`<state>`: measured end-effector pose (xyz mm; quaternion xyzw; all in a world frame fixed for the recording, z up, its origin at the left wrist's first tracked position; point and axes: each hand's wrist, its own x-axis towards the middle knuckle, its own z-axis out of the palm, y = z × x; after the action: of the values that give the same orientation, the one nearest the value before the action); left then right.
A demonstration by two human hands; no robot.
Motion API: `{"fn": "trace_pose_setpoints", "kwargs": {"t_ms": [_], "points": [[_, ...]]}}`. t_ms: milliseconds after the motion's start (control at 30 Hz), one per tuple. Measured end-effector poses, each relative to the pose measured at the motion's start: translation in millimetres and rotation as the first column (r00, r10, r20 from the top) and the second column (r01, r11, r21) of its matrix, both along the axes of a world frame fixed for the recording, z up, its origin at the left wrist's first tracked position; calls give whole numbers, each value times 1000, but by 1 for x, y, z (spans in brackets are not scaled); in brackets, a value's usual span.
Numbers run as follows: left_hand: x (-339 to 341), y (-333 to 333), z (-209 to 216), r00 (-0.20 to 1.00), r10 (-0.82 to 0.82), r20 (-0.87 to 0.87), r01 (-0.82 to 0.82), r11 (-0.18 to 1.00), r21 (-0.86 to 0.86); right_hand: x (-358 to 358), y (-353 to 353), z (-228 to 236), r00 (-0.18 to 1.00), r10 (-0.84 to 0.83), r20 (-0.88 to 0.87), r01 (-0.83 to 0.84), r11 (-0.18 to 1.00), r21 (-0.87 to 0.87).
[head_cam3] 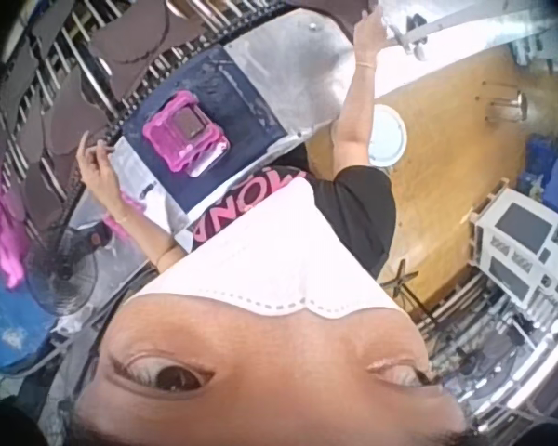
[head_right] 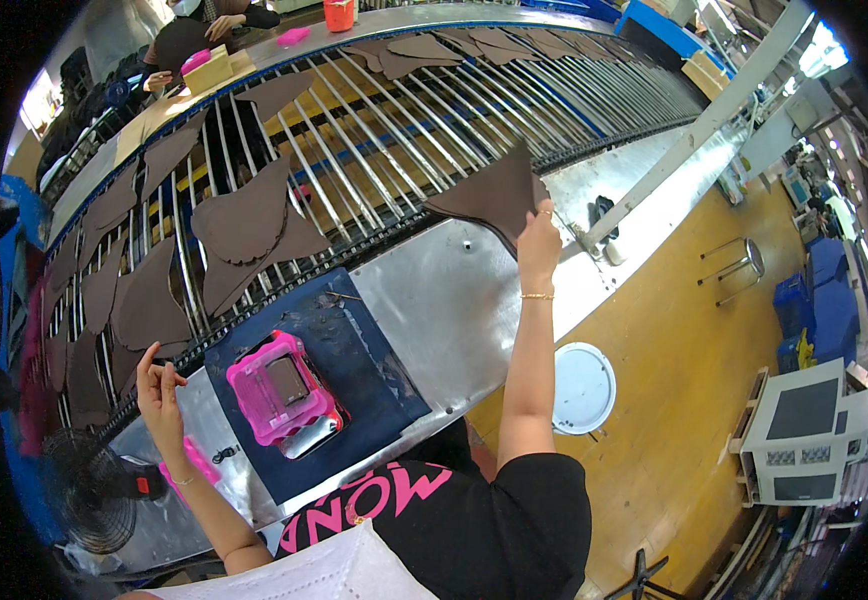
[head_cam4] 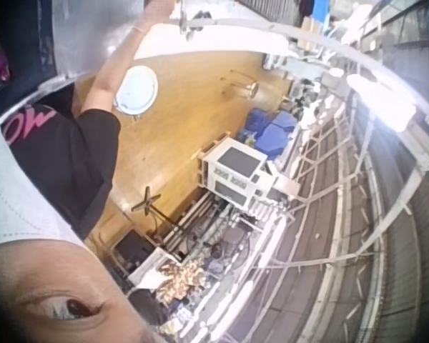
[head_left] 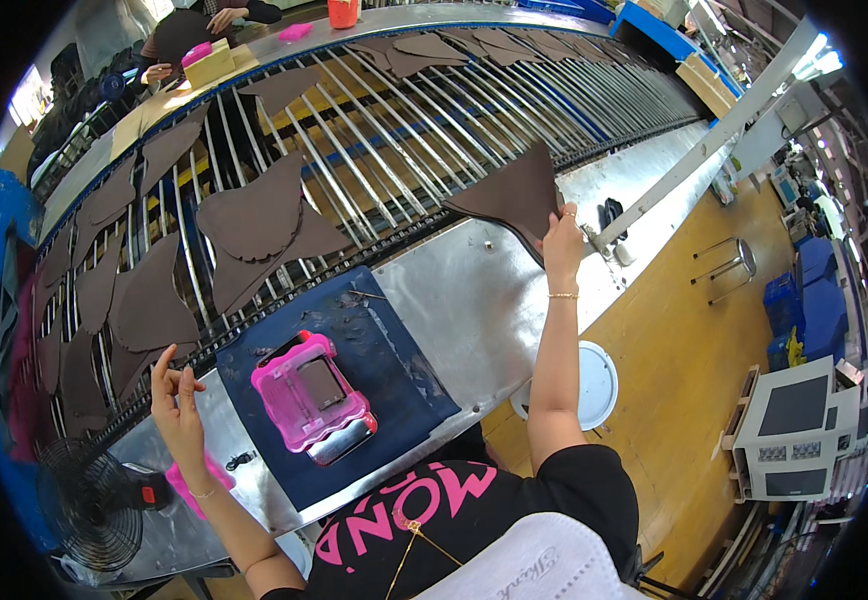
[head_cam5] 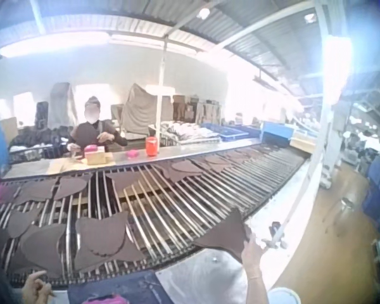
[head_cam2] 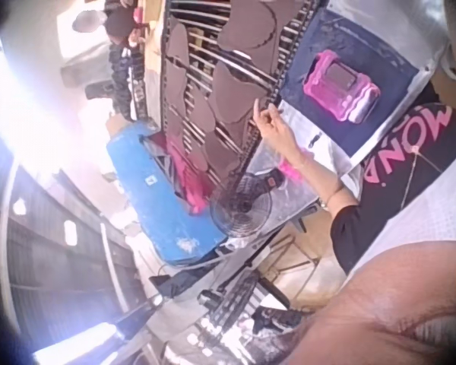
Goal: The person repeatedly picks up brown leather pieces from a stack and places them onto a moving conveyor belt. The person handles the pieces one at a time, positioning them on the belt as it moves forward.
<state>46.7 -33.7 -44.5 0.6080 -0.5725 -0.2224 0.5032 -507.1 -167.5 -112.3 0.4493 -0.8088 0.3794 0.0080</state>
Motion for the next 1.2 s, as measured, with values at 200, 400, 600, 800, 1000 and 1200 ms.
{"fn": "trace_pose_setpoints", "kwargs": {"t_ms": [200, 400, 600, 800, 1000, 1200], "points": [[-18, -13, 12, 997, -60, 56, 66, 992, -106, 112, 32, 107, 762, 601, 242, -397, 729, -558], [-42, -19, 34, 912, -254, -321, 196, 959, -202, 206, 63, 125, 196, 863, 465, -494, 496, -714], [12, 28, 52, 900, -14, -436, -14, 998, -62, 256, 67, 106, 236, 963, 130, -774, 267, -574], [23, 52, 58, 946, 167, -277, -228, 952, -206, 264, 74, 106, 120, 969, 214, -938, 182, -295], [37, 87, 68, 937, 265, -227, -311, 930, -198, 283, 80, 93, 20, 983, 181, -949, 76, -305], [44, 100, 61, 961, 249, -122, -260, 962, -81, 272, 78, 82, 22, 999, 44, -993, 27, -117]]}}
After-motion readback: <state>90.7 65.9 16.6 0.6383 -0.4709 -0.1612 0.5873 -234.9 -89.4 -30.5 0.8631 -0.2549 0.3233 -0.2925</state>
